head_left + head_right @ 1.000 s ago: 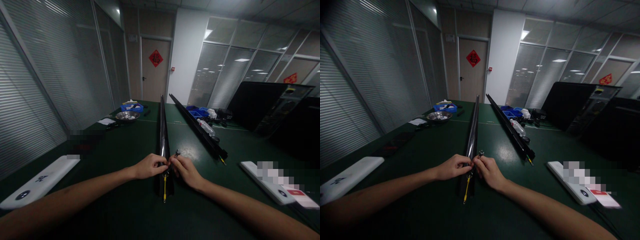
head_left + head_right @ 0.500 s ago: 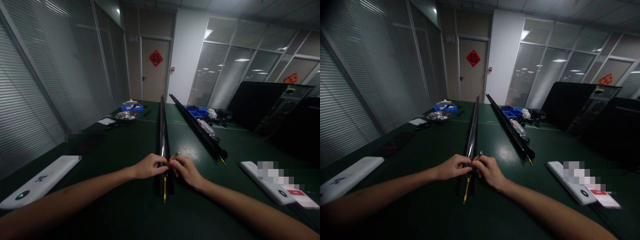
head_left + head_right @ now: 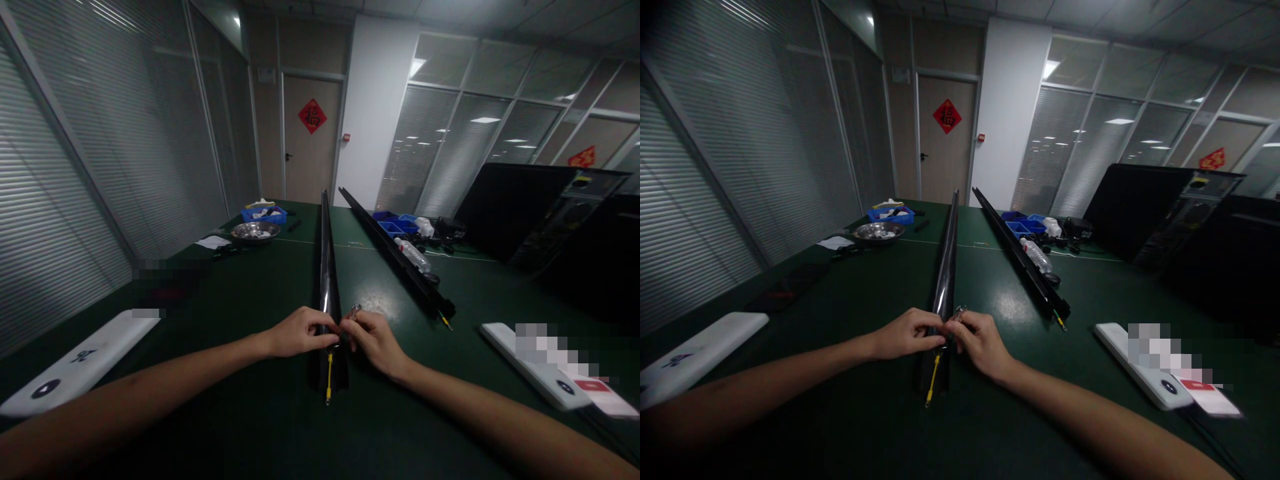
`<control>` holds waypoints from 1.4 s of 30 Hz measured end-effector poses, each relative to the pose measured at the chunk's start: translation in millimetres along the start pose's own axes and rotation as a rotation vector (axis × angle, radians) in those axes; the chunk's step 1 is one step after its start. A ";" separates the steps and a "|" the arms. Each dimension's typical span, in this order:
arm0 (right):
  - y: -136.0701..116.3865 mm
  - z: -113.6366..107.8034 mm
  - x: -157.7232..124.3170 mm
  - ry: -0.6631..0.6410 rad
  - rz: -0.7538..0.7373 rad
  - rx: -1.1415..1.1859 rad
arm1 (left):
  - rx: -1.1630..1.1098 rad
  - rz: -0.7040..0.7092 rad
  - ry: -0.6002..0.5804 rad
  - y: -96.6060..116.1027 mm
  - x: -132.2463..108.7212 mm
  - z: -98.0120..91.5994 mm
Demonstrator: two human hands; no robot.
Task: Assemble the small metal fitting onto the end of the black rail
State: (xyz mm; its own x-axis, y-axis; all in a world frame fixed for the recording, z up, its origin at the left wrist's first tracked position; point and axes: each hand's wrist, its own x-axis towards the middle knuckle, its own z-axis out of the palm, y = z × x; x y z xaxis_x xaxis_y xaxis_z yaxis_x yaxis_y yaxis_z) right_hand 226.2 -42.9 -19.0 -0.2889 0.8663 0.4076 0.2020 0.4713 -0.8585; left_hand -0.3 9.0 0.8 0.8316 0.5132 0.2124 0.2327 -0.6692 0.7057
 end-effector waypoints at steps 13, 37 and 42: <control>0.3 2.0 0.9 0.019 0.059 0.036 | -0.020 -0.047 0.000 0.0 -0.7 0.4; -5.7 -1.5 -2.3 -0.092 0.028 0.028 | 0.005 0.042 -0.030 4.6 0.3 -1.7; -6.3 -1.4 -1.7 -0.097 0.028 0.042 | -0.007 0.034 -0.044 4.2 0.8 -2.6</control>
State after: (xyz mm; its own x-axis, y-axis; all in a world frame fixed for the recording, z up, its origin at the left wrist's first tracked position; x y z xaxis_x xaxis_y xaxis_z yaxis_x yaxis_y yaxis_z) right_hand 226.7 -47.1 -13.9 -0.3730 0.8582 0.3528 0.1723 0.4376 -0.8825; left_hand 0.0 7.9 5.7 0.8602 0.4659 0.2072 0.2002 -0.6822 0.7032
